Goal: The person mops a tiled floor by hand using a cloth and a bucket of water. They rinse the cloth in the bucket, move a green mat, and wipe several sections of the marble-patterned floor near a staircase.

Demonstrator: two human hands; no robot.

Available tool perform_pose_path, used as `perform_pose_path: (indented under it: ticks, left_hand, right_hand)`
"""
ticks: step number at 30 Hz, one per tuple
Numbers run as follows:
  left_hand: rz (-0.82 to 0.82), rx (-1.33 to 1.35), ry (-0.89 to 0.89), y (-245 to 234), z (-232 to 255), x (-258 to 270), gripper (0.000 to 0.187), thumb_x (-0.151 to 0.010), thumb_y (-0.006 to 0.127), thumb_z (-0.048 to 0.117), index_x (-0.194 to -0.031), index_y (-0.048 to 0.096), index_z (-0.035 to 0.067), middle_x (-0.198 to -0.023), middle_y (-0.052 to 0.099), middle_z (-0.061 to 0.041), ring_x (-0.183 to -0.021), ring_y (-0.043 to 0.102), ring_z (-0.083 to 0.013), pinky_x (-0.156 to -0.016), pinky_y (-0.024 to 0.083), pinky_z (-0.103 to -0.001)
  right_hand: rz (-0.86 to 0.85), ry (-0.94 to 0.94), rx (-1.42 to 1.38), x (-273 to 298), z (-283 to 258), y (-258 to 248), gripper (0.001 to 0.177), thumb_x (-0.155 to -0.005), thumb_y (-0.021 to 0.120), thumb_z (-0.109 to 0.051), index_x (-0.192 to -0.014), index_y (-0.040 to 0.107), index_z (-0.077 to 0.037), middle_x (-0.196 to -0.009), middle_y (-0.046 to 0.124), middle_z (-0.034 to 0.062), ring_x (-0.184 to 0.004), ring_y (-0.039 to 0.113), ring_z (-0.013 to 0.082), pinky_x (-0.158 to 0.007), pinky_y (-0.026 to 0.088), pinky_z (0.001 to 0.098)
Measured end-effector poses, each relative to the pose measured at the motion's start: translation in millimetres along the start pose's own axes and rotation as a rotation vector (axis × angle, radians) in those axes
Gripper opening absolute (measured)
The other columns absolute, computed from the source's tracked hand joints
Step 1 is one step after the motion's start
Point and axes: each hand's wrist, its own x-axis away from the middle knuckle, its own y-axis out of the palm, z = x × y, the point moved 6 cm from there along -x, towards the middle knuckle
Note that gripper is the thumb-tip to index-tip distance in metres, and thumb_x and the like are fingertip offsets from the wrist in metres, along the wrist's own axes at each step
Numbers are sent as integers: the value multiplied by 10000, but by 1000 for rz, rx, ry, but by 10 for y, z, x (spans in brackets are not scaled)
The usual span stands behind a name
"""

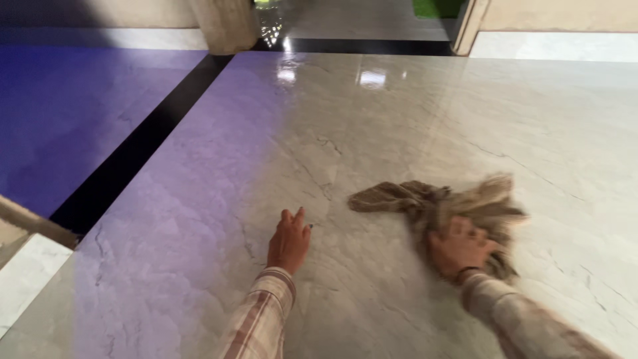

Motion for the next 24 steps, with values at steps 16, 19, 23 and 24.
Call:
perform_pose_path:
  ticks: [16, 19, 23, 24]
  left_hand:
    - [-220, -199, 255, 503, 1567, -181, 375, -996, 599, 312, -1311, 585, 109, -1276, 530, -162, -1195, 573, -353, -961, 530, -449]
    - [-344, -236, 404, 635, 2105, -34, 475, -1004, 581, 293, -1424, 503, 86, -1272, 531, -151, -1151, 593, -331, -982, 515, -441]
    - [-475, -235, 514, 684, 2637, 180, 493, -1012, 574, 267, -1454, 469, 75, -1280, 527, -156, -1151, 602, -308, -993, 517, -414]
    - [-480, -234, 537, 677, 2715, 242, 504, -1007, 584, 267, -1459, 465, 78, -1280, 527, -157, -1154, 600, -311, -992, 514, -416]
  right_hand:
    - [-31, -764, 193, 1286, -409, -467, 511, -1040, 448, -437, -1500, 390, -224, -1653, 297, 129, -1453, 307, 444, -1130, 279, 621]
    - [-43, -429, -27, 606, 467, -478, 656, -990, 446, -492, -1563, 337, -193, -1589, 387, 58, -1368, 445, 308, -1133, 335, 519]
    - [181, -175, -95, -111, 2043, -236, 652, -954, 475, -516, -1529, 399, -218, -1575, 441, 33, -1405, 449, 262, -1160, 335, 434]
    - [150, -27, -91, -203, 2443, -84, 651, -995, 383, -517, -1583, 350, -241, -1623, 423, 16, -1442, 459, 283, -1201, 339, 487]
